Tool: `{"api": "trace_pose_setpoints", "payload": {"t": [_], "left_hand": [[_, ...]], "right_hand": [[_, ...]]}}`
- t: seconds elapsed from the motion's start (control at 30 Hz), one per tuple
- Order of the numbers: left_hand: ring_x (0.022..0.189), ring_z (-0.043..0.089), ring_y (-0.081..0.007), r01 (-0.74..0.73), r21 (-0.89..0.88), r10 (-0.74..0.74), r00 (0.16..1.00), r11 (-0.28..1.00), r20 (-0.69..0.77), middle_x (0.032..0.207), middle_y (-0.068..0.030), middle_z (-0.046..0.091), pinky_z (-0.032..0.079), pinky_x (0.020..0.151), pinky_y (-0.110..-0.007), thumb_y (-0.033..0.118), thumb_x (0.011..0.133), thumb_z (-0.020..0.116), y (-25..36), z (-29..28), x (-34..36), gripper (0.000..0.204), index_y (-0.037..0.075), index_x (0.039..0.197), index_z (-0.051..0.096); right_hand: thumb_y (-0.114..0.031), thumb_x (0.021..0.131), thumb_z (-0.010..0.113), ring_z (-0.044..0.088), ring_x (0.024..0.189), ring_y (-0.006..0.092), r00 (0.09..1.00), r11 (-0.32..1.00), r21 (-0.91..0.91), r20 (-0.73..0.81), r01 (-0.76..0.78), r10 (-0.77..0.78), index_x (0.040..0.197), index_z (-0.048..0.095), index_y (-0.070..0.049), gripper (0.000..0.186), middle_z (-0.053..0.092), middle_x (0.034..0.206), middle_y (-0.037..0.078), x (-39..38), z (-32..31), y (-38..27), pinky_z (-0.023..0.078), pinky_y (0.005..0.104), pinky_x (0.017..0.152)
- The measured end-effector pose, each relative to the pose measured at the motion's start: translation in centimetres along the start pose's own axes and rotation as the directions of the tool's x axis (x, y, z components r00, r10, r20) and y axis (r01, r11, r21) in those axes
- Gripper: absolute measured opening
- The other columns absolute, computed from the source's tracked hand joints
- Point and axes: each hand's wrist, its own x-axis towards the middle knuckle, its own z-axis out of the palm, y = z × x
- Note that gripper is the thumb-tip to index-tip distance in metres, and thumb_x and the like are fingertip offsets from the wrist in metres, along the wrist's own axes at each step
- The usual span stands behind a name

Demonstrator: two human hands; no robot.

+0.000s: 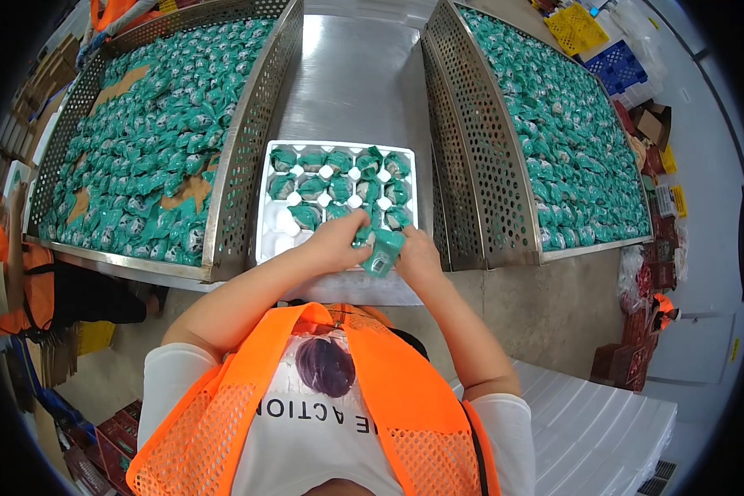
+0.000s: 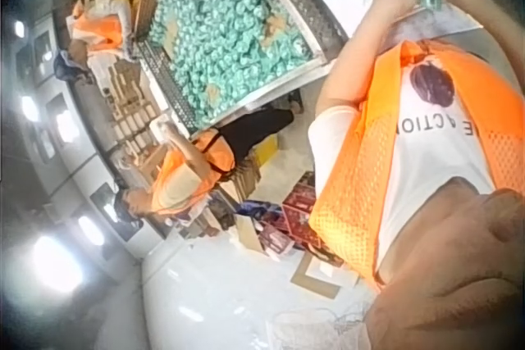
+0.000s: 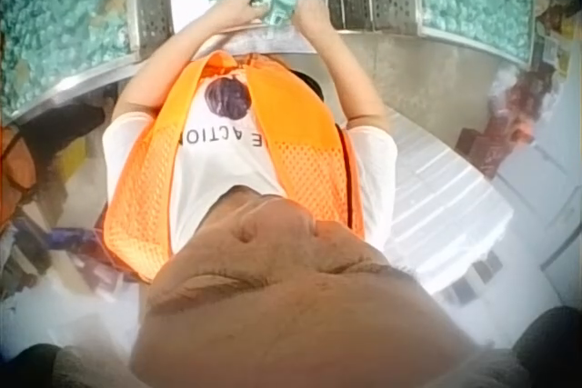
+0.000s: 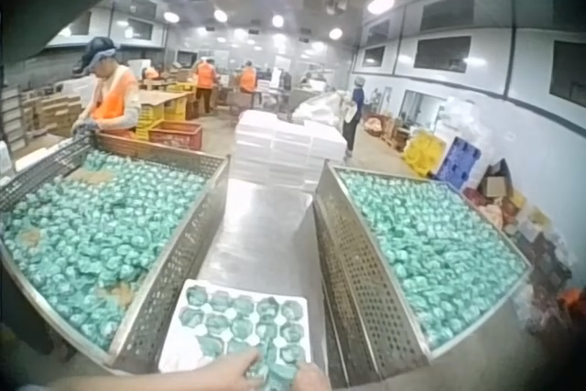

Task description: The recorder is picking up green wrapped food items from a large bin and placing them into white foam trays.

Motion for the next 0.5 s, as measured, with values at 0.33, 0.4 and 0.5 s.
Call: {"api": "trace_pose_setpoints", "payload": {"t": [0.33, 0.4, 0.5], "left_hand": [[0.08, 0.051, -0.0294, -0.243, 0.737, 0.191, 0.969, 0.631, 0.156, 0.088, -0.0134, 0.05, 0.046, 0.067, -0.038, 0.015, 0.067, 0.061, 0.9, 3.7, 0.4, 0.037, 0.005, 0.1, 0.048], [0.082, 0.05, -0.0287, -0.253, 0.628, 0.231, 0.966, 0.736, 0.119, 0.088, -0.0125, 0.048, 0.046, 0.065, -0.037, 0.014, 0.064, 0.061, 1.7, 3.0, -0.6, 0.038, 0.003, 0.099, 0.049], [0.081, 0.05, -0.0281, -0.37, 0.555, 0.436, 0.9, 0.745, 0.015, 0.089, -0.0122, 0.048, 0.046, 0.065, -0.035, 0.011, 0.064, 0.06, -0.4, 1.8, -1.4, 0.036, 0.002, 0.098, 0.05]], "right_hand": [[-0.009, 0.06, 0.067, 0.053, 0.078, 0.0282, 0.998, 0.998, 0.003, 0.004, 0.055, -0.055, 0.074, 0.055, -0.002, 0.019, 0.051, 0.081, 0.01, 0.1, -0.8, -0.5, 0.045, 0.0386, 0.067], [-0.009, 0.06, 0.067, 0.052, 0.078, 0.0282, 0.999, 0.999, 0.017, 0.004, 0.051, -0.051, 0.074, 0.055, -0.003, 0.019, 0.051, 0.081, 0.01, -0.2, -0.7, -0.2, 0.045, 0.0387, 0.067], [-0.009, 0.06, 0.067, 0.052, 0.078, 0.0283, 0.999, 0.998, 0.034, -0.002, 0.049, -0.049, 0.075, 0.054, -0.003, 0.02, 0.051, 0.081, 0.01, -0.1, -0.7, -0.1, 0.045, 0.0389, 0.066]]}}
